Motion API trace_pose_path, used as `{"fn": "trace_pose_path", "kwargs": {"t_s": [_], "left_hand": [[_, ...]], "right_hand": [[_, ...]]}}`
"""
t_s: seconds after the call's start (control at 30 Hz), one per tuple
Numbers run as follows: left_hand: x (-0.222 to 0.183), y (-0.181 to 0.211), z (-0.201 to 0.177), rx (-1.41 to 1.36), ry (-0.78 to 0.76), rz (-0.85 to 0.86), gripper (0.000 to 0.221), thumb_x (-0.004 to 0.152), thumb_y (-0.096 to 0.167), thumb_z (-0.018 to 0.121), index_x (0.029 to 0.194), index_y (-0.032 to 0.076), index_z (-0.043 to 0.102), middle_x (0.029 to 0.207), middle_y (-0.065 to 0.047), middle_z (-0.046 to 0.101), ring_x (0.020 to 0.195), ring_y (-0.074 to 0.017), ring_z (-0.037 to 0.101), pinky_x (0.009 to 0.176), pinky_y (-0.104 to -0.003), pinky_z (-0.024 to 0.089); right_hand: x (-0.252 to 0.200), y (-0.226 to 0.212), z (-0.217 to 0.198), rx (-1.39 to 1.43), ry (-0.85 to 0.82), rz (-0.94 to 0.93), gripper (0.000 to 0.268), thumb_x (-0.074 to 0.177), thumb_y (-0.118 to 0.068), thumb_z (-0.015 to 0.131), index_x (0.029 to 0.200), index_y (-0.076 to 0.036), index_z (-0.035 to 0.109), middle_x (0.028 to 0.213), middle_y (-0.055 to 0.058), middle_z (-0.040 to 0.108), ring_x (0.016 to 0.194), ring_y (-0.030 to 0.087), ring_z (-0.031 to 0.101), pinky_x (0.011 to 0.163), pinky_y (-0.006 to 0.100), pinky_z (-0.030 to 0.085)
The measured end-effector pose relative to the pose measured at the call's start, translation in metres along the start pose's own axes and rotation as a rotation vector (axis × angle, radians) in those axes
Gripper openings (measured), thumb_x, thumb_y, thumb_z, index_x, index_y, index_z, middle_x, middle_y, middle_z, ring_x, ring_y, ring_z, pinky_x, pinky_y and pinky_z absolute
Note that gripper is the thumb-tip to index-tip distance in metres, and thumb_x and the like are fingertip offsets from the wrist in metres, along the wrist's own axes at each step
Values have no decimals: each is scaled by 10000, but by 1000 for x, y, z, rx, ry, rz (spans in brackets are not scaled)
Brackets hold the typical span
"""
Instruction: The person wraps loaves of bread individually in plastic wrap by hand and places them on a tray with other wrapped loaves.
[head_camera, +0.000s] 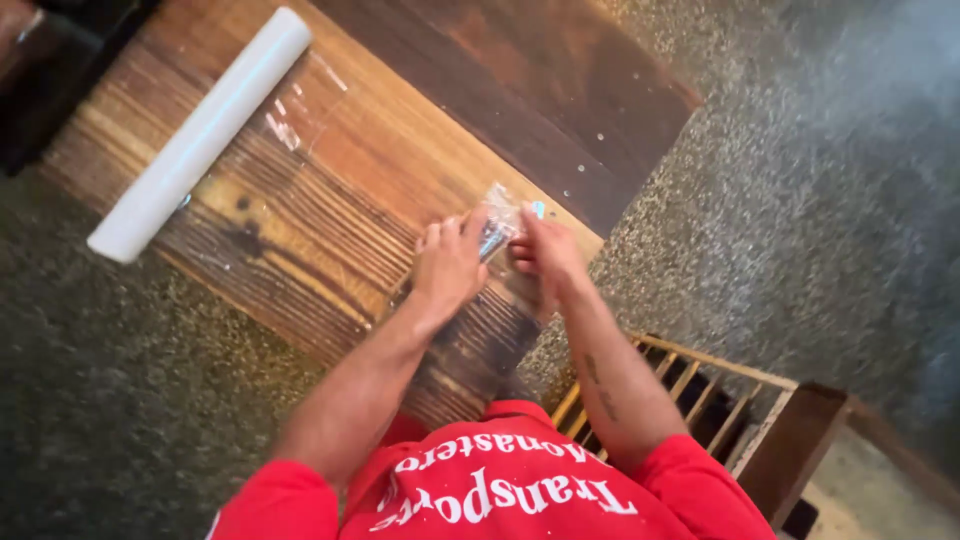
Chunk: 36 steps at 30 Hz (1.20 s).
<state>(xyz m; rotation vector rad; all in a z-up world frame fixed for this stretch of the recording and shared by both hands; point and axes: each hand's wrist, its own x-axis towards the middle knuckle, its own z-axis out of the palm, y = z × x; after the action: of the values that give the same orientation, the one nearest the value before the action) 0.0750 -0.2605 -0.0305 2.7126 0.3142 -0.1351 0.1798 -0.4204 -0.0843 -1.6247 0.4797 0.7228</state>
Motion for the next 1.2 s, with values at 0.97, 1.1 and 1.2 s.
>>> {"fn": "trace_pose_path", "kwargs": {"t_s": [0.97,1.1,1.2], "left_hand": [[-38,-44,34,-17,275,109,796,907,218,673,1590,9,322,1236,-180,684,1072,-367,644,961,-498,505],[-87,-62,6,57,100,79,1291,570,623,895,1588,52,343,1373,-186,571,1163,-380,609,993,-537,490],[-96,-70,4,-31,-119,-48,1110,706,557,859,1583,123,337,1455,-143,530,1282,-360,540,1022,-537,456]], "right_hand": [[-109,37,33,-858,-211,-1361,821,939,-747,398,1400,-101,611,1487,158,581,1428,358,478,1267,543,131],[-120,8,25,-846,-591,-1194,660,805,-840,531,1220,-361,716,1166,-112,757,1141,141,703,1090,348,479],[-103,0,51,-1143,169,-1316,1038,884,-840,469,1491,2,512,1562,285,440,1496,450,335,1259,538,181]]}}
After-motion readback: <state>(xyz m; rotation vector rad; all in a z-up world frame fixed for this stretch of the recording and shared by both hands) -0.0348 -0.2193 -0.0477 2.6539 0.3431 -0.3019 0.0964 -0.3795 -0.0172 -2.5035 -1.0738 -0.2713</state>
